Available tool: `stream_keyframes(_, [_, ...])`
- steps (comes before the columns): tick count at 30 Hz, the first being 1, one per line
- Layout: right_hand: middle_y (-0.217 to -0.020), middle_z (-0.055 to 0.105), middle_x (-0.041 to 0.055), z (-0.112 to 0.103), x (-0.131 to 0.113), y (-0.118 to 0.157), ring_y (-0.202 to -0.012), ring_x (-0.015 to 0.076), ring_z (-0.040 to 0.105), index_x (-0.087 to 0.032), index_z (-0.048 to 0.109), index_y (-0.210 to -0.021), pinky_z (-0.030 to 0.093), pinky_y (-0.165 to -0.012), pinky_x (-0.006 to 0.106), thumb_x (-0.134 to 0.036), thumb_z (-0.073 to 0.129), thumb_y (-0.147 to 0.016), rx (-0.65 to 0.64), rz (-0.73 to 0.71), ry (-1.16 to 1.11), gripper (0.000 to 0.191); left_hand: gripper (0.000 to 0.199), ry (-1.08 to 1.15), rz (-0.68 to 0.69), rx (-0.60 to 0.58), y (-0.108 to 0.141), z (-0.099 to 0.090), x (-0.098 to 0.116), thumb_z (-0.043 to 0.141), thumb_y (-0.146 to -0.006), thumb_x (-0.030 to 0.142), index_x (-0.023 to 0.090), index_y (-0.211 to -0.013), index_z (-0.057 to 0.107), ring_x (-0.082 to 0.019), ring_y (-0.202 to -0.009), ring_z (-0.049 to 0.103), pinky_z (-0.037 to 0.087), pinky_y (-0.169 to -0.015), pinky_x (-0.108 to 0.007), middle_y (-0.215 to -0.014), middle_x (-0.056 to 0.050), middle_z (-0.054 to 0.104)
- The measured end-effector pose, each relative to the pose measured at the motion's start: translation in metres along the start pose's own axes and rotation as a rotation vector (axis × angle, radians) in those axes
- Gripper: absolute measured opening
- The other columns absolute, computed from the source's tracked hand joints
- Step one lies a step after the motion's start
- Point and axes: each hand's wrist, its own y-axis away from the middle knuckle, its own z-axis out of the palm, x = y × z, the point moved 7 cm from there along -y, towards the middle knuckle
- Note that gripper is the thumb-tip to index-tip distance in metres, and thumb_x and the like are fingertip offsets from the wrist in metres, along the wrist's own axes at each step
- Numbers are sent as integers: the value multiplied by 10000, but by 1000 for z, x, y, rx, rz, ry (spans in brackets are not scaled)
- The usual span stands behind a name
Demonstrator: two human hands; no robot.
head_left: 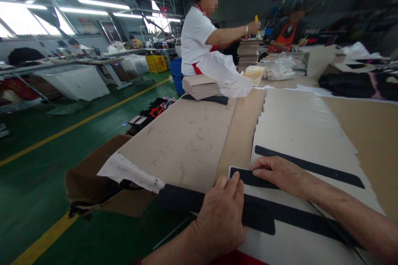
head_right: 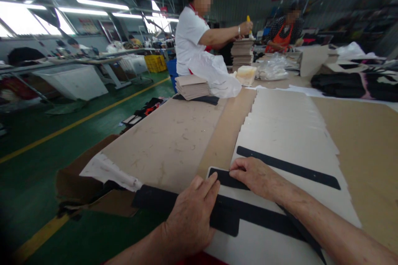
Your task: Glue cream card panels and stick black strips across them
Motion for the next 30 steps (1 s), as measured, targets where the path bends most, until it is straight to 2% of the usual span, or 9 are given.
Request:
stream_keyframes(4, [-724,656,1,-13,16,14,-632,145,546,-230,704,-923,401,-574,268,-455,595,-820,-26,82,-190,271,772,10,-27,-22,-2,0,-1,568,-823,424,25,-1460,398,-368,-1283,424,406,-1092,-463,-1556,-199,353])
stream_keyframes(8, [-800,636,4,-42,50,53,-667,132,556,-246,685,-1070,441,-593,242,-512,721,-732,-13,130,-323,431,771,4,-35,-52,-5,2,-3,579,-794,375,31,-1461,401,-351,-1291,419,387,-1115,-454,-1569,-181,339])
stream_keyframes(12, [-842,670,24,-61,88,100,-754,174,607,-239,712,-972,499,-683,274,-481,781,-651,107,211,-404,407,770,-31,-40,-80,-7,2,-5,576,-743,289,37,-1453,417,-342,-1293,429,381,-1126,-460,-1569,-168,346])
stream_keyframes(15, [-881,711,35,-54,112,126,-758,196,630,-237,700,-921,507,-683,300,-481,780,-625,253,326,-544,391,757,-80,-33,-61,-7,0,-4,551,-705,209,40,-1436,444,-335,-1291,445,395,-1119,-469,-1559,-168,366])
stream_keyframes(17, [-802,695,16,-46,124,138,-652,168,593,-237,677,-939,467,-588,284,-479,760,-647,385,375,-596,388,754,-121,-14,-29,-7,-1,-3,532,-678,165,42,-1420,468,-326,-1268,471,414,-1106,-472,-1543,-165,394])
stream_keyframes(20, [-640,590,-31,-34,133,148,-548,138,509,-231,651,-985,387,-507,272,-475,707,-720,528,403,-535,365,752,-188,29,38,-7,-1,-4,521,-636,136,49,-1382,513,-321,-1220,513,461,-1065,-472,-1504,-158,455])
stream_keyframes(22, [-619,554,-37,-28,136,153,-566,150,526,-226,647,-1030,399,-532,286,-485,658,-765,576,434,-458,371,756,-226,73,95,-5,1,-5,523,-614,130,58,-1366,528,-316,-1194,530,494,-1030,-460,-1484,-151,484])
stream_keyframes(26, [-693,591,-20,-21,138,161,-637,173,581,-242,637,-1122,439,-616,317,-488,578,-831,624,493,-309,387,747,-289,176,206,-2,3,-7,526,-617,117,72,-1362,519,-305,-1175,534,519,-991,-435,-1474,-144,493])
stream_keyframes(30, [-732,585,-27,-22,140,164,-656,164,582,-248,612,-1115,441,-640,314,-477,571,-851,680,476,-238,352,733,-333,235,253,-2,5,-10,527,-629,144,73,-1358,503,-314,-1156,538,533,-949,-430,-1457,-156,505])
